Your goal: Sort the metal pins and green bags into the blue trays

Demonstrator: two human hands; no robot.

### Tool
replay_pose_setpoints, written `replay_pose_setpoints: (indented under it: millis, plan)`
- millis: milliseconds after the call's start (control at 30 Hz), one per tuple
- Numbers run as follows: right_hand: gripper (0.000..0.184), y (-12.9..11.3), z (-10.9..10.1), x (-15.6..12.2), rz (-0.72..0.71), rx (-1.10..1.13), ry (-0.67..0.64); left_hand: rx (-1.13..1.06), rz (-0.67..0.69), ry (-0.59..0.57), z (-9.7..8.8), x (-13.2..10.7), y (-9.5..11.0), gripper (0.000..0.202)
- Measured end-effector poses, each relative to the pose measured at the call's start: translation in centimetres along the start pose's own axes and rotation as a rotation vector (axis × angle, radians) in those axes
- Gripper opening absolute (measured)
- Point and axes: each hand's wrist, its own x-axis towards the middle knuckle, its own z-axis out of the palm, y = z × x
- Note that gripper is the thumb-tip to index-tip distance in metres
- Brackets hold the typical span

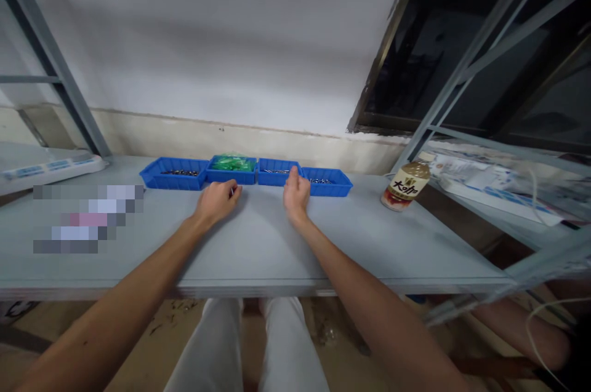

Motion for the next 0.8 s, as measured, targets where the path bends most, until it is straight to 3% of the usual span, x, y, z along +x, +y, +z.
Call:
replay_pose_setpoints:
  millis: [100,200,267,333,467,600,800]
  plan:
    - [0.053,-0.1,0.4,-0.7,-0.322,-0.259,-0.143,0.022,-0.009,0.002,0.1,0.1,-0.2,0.036]
    - [0.045,-0.8,1.4,-0.5,-0.44,-0.375,-0.465,0.06,0.029,0.067,-0.1,0.1,-0.2,0.032]
    - [0.04,-1.5,2.3,0.7,-0.466,-0.396,-0.559,0.09,0.02,0.163,-0.5,0.0,-0.3,0.029]
    - [0.037,-2.3,3.0,2.7,-0.466,-0.391,-0.515,0.117,-0.04,0.264,-0.8,-0.1,-0.6,0.028]
    - [0.048,-3.3,3.5,7.1,-0.454,-0.516,-0.259,0.125,-0.145,0.383,-1.2,0.0,-1.2,0.033]
    - [0.061,-3.1,2.9,9.4,-0.318,-0.702,-0.287,0.114,-0.159,0.416,-0.9,0.4,-1.5,0.044]
    - [0.07,-1.1,0.7,9.8,-0.215,-0.835,-0.326,0.156,-0.086,0.372,0.2,0.8,-1.5,0.062]
